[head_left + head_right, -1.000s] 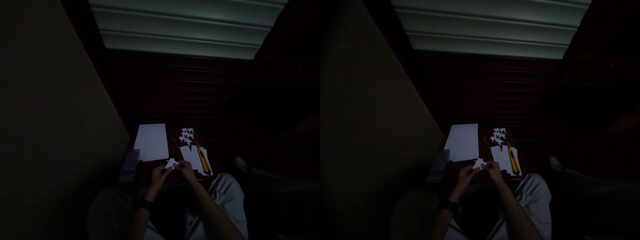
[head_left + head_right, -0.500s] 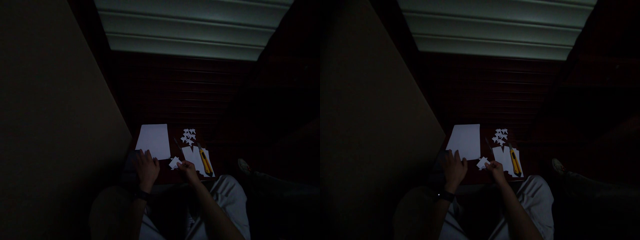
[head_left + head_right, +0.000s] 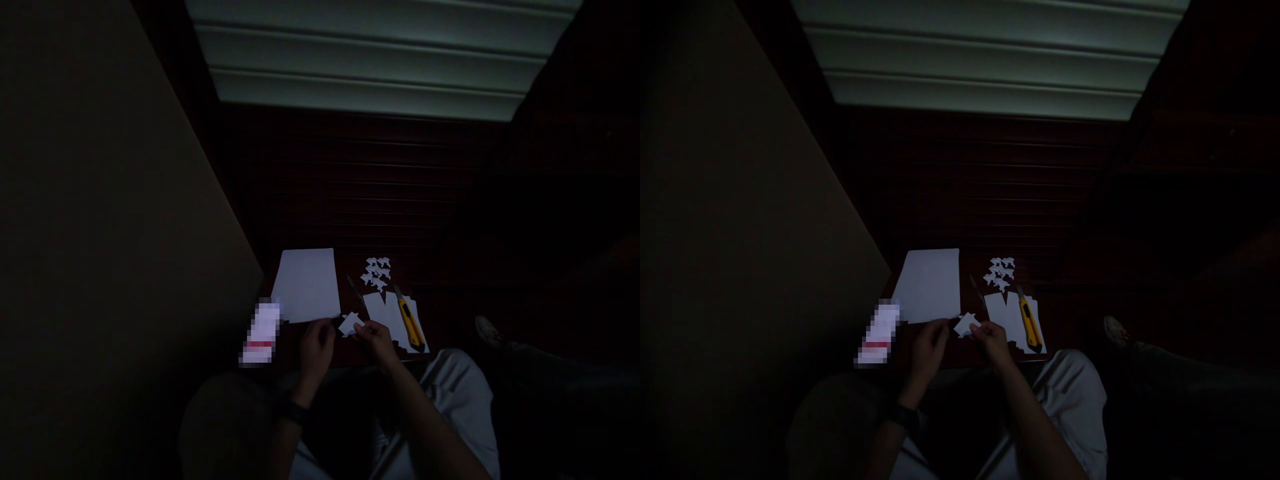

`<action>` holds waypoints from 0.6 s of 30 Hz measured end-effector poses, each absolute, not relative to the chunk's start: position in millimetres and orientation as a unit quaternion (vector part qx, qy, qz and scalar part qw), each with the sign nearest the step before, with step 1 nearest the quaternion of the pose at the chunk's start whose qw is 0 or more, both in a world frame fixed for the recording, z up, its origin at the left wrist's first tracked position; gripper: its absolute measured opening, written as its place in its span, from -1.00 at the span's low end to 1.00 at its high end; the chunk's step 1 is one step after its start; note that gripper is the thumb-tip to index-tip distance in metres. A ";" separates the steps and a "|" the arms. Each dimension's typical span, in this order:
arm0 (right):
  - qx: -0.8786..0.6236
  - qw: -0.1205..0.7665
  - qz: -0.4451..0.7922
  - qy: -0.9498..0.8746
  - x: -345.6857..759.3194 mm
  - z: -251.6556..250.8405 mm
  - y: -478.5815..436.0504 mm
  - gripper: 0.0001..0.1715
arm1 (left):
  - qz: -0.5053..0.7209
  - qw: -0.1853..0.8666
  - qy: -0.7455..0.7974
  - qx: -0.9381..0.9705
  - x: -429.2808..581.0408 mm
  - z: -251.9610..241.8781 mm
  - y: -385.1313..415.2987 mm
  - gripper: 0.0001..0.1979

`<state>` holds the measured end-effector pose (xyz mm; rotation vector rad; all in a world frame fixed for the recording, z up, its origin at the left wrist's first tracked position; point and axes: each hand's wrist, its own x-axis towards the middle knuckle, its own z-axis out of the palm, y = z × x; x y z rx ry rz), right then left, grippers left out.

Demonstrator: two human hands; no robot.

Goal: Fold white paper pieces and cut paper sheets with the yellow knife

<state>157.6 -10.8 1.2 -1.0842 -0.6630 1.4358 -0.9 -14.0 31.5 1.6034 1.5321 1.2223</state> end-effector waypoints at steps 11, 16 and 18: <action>-0.424 0.577 0.632 -0.297 157.6 1.5 -9.9 -0.70 | 0.502 0.526 0.521 0.448 26.4 4.9 -11.6 -0.72; -0.452 0.565 0.611 -0.320 156.3 -1.6 -10.1 -0.71 | 0.513 0.626 0.467 0.356 21.0 8.0 -11.3 -0.65; -0.459 0.563 0.604 -0.328 156.1 -3.4 -9.7 -0.70 | 0.517 0.639 0.467 0.327 20.4 10.3 -10.6 -0.64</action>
